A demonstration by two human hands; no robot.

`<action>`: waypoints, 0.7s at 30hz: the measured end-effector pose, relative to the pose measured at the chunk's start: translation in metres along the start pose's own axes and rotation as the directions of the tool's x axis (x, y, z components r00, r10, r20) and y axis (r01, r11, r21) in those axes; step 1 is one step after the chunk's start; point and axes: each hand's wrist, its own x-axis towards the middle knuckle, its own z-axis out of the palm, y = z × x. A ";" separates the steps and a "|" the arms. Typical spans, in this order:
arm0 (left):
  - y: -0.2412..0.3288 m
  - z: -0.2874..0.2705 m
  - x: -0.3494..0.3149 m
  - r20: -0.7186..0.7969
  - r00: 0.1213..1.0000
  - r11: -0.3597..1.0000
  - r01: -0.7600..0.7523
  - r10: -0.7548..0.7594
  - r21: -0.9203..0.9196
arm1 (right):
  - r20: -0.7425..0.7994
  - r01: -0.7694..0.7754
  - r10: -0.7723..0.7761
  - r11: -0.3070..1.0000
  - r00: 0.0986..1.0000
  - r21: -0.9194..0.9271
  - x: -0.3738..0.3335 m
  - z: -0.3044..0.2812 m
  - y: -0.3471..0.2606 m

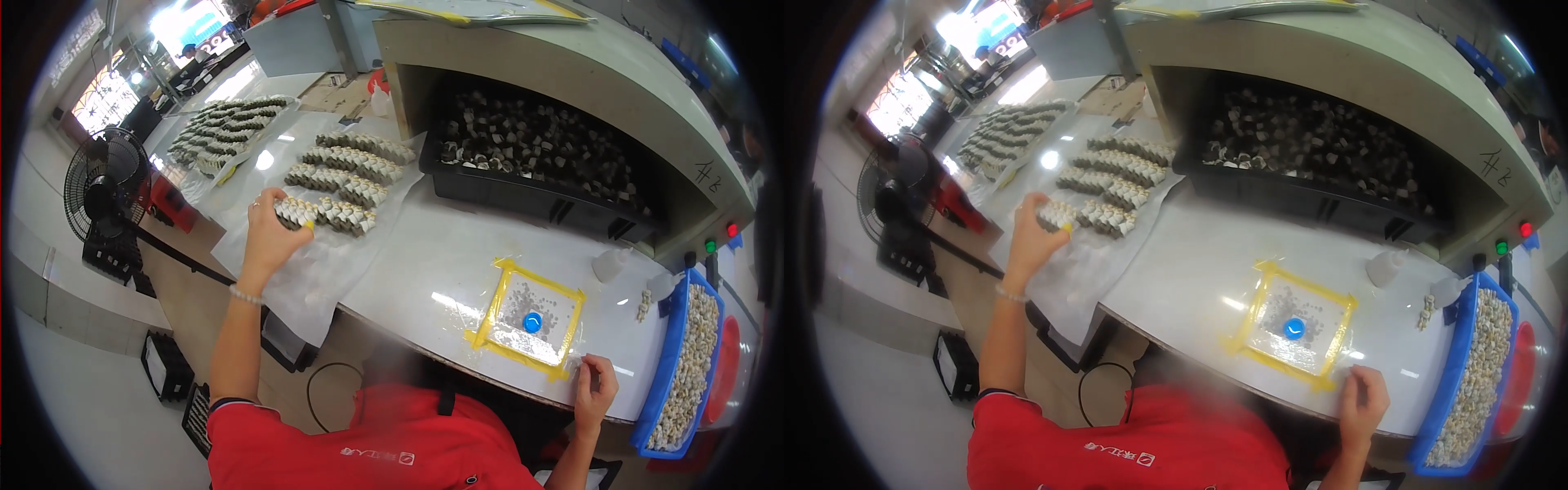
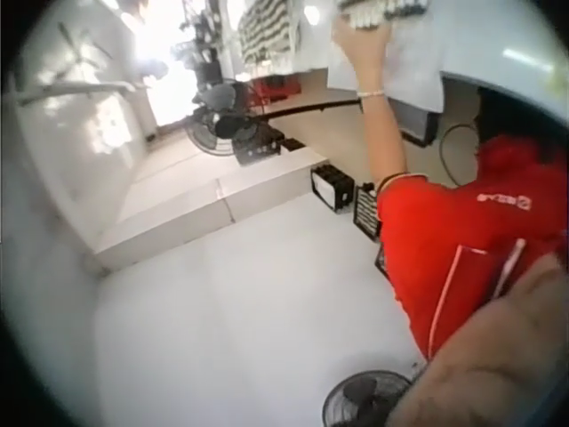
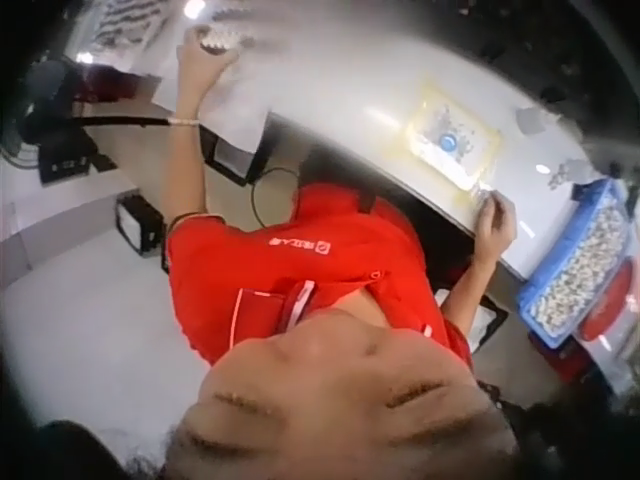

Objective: The person assembles small components and plastic parts into finished assemblies at a factory workstation, applying adhesive or lubricant from a dispenser bottle.

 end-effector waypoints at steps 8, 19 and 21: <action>-0.059 0.038 0.057 0.113 0.986 0.985 0.110 -0.126 0.134 | -0.011 -0.020 0.020 1.000 1.000 -0.007 0.004 0.008 0.001; -0.074 0.040 0.061 0.320 0.939 0.992 0.125 -0.128 0.028 | -0.025 -0.072 0.072 0.997 0.997 0.008 0.003 0.007 0.001; -0.072 0.038 0.059 0.325 0.940 0.995 0.100 -0.104 0.028 | -0.024 -0.078 0.078 0.997 0.997 0.004 0.003 0.007 0.002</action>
